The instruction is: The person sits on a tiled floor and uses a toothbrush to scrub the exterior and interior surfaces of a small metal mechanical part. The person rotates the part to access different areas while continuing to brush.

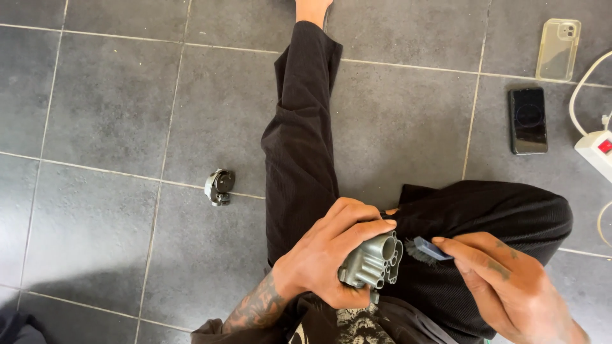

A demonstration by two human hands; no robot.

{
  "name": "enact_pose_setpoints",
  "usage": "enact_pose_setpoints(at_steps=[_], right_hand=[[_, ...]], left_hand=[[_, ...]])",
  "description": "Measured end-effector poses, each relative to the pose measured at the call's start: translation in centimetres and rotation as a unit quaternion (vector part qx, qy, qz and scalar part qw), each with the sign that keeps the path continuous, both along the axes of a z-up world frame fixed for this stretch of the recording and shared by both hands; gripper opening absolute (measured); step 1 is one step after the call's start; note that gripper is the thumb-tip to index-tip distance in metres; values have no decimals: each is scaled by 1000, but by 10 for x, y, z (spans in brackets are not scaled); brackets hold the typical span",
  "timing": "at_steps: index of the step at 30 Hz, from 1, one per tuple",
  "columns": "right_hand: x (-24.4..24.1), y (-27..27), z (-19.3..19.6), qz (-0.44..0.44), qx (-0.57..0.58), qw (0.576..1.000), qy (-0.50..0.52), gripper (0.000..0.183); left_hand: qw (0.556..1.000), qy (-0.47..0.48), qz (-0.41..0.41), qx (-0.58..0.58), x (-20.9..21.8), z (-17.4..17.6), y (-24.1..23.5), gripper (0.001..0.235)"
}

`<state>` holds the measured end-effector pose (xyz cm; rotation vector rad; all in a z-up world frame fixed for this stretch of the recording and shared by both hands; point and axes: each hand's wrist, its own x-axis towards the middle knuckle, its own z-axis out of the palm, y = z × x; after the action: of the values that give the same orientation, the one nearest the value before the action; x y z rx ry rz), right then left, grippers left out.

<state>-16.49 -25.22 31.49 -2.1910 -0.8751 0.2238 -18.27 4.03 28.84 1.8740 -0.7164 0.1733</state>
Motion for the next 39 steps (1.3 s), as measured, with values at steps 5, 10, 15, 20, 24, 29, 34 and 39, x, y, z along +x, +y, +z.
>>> enact_pose_setpoints(at_steps=[5, 10, 15, 20, 24, 29, 34, 39], right_hand=[[3, 11, -4, -29, -15, 999, -32, 40], [4, 18, -11, -59, -15, 995, -77, 40], [2, 24, -24, -76, 36, 996, -22, 27], [-6, 32, -41, -115, 57, 992, 8, 31], [-5, 40, -42, -106, 85, 991, -7, 27], [1, 46, -27, -75, 111, 991, -29, 24], [-2, 37, -24, -104, 109, 989, 14, 31], [5, 32, -22, -71, 81, 994, -17, 36]], left_hand=[[1000, -7, 15, 3, 2, 7, 0, 72], [1000, 1, 21, 18, 4, 12, 0, 73], [998, -12, 40, 42, 7, 13, -2, 75], [997, -20, 48, 54, 7, 15, -4, 74], [996, -34, 55, 58, 6, 17, -5, 70], [995, -44, 54, 70, 7, 19, -6, 68], [994, -68, 55, 63, 6, 17, -7, 67], [994, -72, 50, 64, 6, 14, -7, 68]])
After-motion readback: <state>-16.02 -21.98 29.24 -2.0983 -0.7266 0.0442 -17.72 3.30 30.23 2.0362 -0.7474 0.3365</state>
